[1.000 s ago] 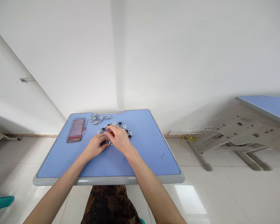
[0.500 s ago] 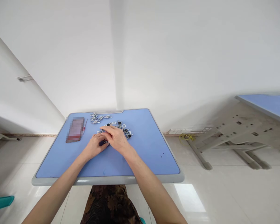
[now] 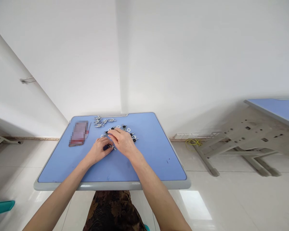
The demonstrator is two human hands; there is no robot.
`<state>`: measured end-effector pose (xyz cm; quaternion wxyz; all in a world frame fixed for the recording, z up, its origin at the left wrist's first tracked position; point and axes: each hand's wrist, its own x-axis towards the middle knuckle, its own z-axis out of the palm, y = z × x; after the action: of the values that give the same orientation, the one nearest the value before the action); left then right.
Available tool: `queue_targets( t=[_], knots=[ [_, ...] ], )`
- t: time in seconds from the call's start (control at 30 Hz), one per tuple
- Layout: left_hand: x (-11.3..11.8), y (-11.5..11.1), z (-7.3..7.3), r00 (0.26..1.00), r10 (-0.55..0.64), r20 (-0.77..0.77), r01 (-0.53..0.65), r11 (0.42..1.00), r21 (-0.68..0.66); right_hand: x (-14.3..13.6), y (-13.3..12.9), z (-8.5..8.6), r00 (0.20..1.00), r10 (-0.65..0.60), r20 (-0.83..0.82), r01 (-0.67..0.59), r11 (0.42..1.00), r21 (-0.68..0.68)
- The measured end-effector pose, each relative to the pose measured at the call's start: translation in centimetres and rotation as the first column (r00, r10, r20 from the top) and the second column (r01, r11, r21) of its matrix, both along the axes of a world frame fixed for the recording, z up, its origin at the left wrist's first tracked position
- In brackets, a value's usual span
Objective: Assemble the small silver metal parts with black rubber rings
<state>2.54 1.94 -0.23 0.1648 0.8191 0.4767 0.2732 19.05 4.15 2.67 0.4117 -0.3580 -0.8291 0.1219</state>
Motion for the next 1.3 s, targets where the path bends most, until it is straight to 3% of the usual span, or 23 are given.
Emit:
queue_targets(
  t=[0.1, 0.23, 0.43, 0.8, 0.97, 1.13, 1.3],
  knots=[
    [0.0, -0.1, 0.1, 1.0, -0.002, -0.007, 0.002, 1.0, -0.002, 0.4, -0.2, 0.5, 0.997, 0.066, 0.046, -0.065, 0.998, -0.022],
    [0.0, -0.2, 0.2, 1.0, -0.002, 0.0, 0.002, 1.0, -0.001, 0.5, -0.2, 0.6, 0.99, 0.138, -0.026, -0.14, 0.987, -0.079],
    [0.0, -0.1, 0.1, 1.0, -0.005, 0.001, 0.005, 1.0, -0.008, 0.1, -0.1, 0.1, 0.994, 0.005, -0.112, -0.018, 0.993, -0.118],
    [-0.4, -0.1, -0.2, 1.0, -0.023, -0.009, 0.023, 1.0, 0.001, 0.1, 0.1, -0.3, 0.985, -0.041, -0.166, 0.021, 0.992, -0.125],
    [-0.4, 0.0, -0.2, 0.999, -0.017, -0.042, 0.019, 0.999, 0.035, 0.2, -0.3, -0.1, 0.976, 0.01, -0.22, -0.03, 0.996, -0.088],
    [-0.4, 0.2, -0.8, 1.0, -0.007, -0.028, 0.009, 0.998, 0.057, -0.2, -0.5, 0.0, 0.983, 0.135, -0.126, -0.142, 0.989, -0.048],
    [-0.4, 0.4, -1.1, 1.0, 0.001, 0.018, -0.002, 1.0, 0.015, -0.3, -0.4, -0.1, 0.983, 0.153, -0.105, -0.157, 0.987, -0.03]
  ],
)
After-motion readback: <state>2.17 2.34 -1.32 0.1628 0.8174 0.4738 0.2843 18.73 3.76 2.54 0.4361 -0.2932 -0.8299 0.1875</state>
